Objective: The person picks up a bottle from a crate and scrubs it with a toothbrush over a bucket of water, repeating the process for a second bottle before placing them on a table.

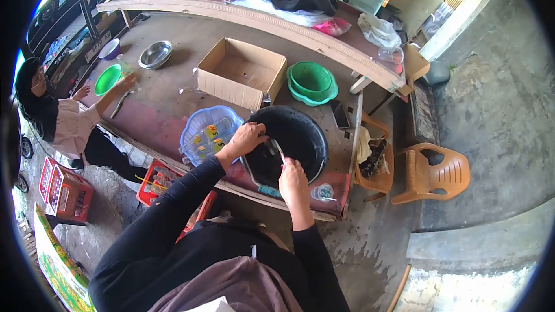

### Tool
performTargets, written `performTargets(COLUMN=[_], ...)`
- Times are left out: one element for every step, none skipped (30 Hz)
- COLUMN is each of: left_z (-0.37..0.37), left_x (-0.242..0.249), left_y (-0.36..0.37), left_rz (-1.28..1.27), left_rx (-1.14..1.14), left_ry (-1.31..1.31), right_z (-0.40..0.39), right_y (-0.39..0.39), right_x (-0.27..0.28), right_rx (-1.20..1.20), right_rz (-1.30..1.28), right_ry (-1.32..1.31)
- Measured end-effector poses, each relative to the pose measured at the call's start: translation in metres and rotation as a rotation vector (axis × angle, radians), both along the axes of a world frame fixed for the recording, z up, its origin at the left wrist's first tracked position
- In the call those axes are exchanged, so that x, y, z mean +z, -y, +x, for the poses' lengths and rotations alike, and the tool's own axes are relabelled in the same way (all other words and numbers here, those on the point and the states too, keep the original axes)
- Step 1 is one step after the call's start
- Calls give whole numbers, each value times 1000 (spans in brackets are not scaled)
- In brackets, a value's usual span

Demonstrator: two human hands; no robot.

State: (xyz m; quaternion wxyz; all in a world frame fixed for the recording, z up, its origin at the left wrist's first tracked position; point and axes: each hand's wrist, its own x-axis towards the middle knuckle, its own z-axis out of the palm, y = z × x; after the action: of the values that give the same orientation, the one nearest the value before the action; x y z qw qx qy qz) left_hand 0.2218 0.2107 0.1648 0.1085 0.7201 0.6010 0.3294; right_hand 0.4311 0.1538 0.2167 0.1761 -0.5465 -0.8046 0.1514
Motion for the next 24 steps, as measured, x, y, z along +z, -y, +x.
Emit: performTargets(left_z=[1,1,1,2,1,1,0,-1,-3,-4,-6,-9,-11,-10,-9,-8,-7,-4,-1,1,4,7,9,9], left_x=[-1,1,4,6,6,5,5,5,5,5,6,7,10,14,12,11,9,2,-2,-6,-4,-1,3,4], left_y=[2,1,0,0,1,3,2,0,2,5,4,1,3,4,4,2,1,2,-1,-5,-5,-3,-3,-7], left_rz=[-11,-45,-77,-108,-108,-67,-26,-23,14,46,42,-9,-65,-143,-142,-114,-91,-99,-132,-160,-161,-170,-177,-172], left_rx=[1,20,41,44,47,25,3,4,-23,-53,-54,-97,-140,-120,-119,-106,-93,-97,-41,16,12,28,47,50], left_ry=[-5,-4,-1,13,11,18,27,29,46,63,63,72,82,113,114,53,-8,-6,-84,-163,-163,-215,-269,-271], right_z=[-2,-4,-5,-1,8,8,7,6,-1,-4,-3,-2,1,10,10,7,3,-3,-4,-3,-1,7,14,12], right_y=[5,6,4,-4,-14,-12,-12,-8,1,4,1,-4,-8,-15,-15,-13,-7,-2,-1,-6,-10,-19,-27,-26], right_x=[2,4,5,-3,-18,-12,-7,-3,11,8,5,2,-3,-12,-4,1,5,15,9,4,-2,-17,-32,-29], right_rx=[1,4,9,-9,-38,-50,-61,-41,-22,6,4,-3,-10,-18,-15,-3,9,37,53,35,15,20,26,0], right_rz=[-11,-18,-22,-43,-72,-69,-64,-25,8,43,39,17,-10,-94,-102,-37,23,14,30,5,-21,-29,-36,-47], right_ry=[-5,-2,2,90,98,95,95,13,-69,-132,-131,-36,61,134,124,65,7,-24,-21,41,102,150,197,194])
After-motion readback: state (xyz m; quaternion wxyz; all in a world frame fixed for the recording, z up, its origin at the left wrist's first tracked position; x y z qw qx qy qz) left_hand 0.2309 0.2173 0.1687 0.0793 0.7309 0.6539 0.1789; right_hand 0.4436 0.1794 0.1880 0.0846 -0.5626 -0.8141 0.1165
